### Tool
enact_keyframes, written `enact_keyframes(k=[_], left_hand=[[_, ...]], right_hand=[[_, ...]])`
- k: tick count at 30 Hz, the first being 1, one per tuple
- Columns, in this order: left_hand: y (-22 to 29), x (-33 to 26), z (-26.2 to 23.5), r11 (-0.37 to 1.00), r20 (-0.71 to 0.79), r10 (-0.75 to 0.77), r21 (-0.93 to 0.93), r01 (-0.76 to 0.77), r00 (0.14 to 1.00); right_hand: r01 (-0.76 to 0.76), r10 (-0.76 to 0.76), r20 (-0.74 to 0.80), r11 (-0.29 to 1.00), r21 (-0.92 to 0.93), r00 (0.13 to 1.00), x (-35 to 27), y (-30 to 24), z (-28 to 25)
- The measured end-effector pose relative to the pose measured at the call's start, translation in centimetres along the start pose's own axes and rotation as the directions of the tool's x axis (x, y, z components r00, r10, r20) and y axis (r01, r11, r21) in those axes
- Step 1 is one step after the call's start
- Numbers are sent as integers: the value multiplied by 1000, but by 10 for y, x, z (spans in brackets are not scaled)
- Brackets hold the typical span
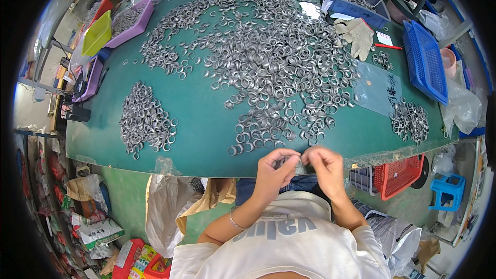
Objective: The person sorts through a large pile of decorative metal rings on a table, picking them up one by one by hand and placing them into smaller sorted groups or plastic bags.
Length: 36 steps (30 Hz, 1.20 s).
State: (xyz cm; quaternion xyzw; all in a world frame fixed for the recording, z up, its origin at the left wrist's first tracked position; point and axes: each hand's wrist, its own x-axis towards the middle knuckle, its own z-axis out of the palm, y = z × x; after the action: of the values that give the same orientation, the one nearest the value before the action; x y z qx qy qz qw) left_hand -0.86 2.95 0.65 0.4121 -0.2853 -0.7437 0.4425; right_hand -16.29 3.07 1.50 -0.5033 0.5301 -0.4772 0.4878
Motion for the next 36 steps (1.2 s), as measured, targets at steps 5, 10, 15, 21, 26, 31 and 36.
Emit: enact_keyframes(k=[5,10,15,21,26,31,36], left_hand=[[8,4,-11,918,58,-180,-348,189,982],[4,0,-10,900,15,-231,-377,219,973],[5,-5,-1,986,-25,-79,-151,75,997],[5,-7,-2,996,-71,31,91,-24,997],[38,-4,-36,987,-179,116,128,-94,977],[95,6,-126,350,-254,654,937,13,713],[123,21,-200,30,-146,851,972,232,504]], right_hand=[[253,-440,-89,656,-711,894,36,-6,-1],[290,-400,-44,732,-616,915,38,3,-3],[-213,187,138,954,209,973,8,-4,0],[-300,245,199,898,321,949,-5,-1,13],[98,-98,16,960,-261,995,15,-2,15],[340,-382,100,635,-694,919,31,6,31],[323,-387,95,582,-746,917,35,18,36]])
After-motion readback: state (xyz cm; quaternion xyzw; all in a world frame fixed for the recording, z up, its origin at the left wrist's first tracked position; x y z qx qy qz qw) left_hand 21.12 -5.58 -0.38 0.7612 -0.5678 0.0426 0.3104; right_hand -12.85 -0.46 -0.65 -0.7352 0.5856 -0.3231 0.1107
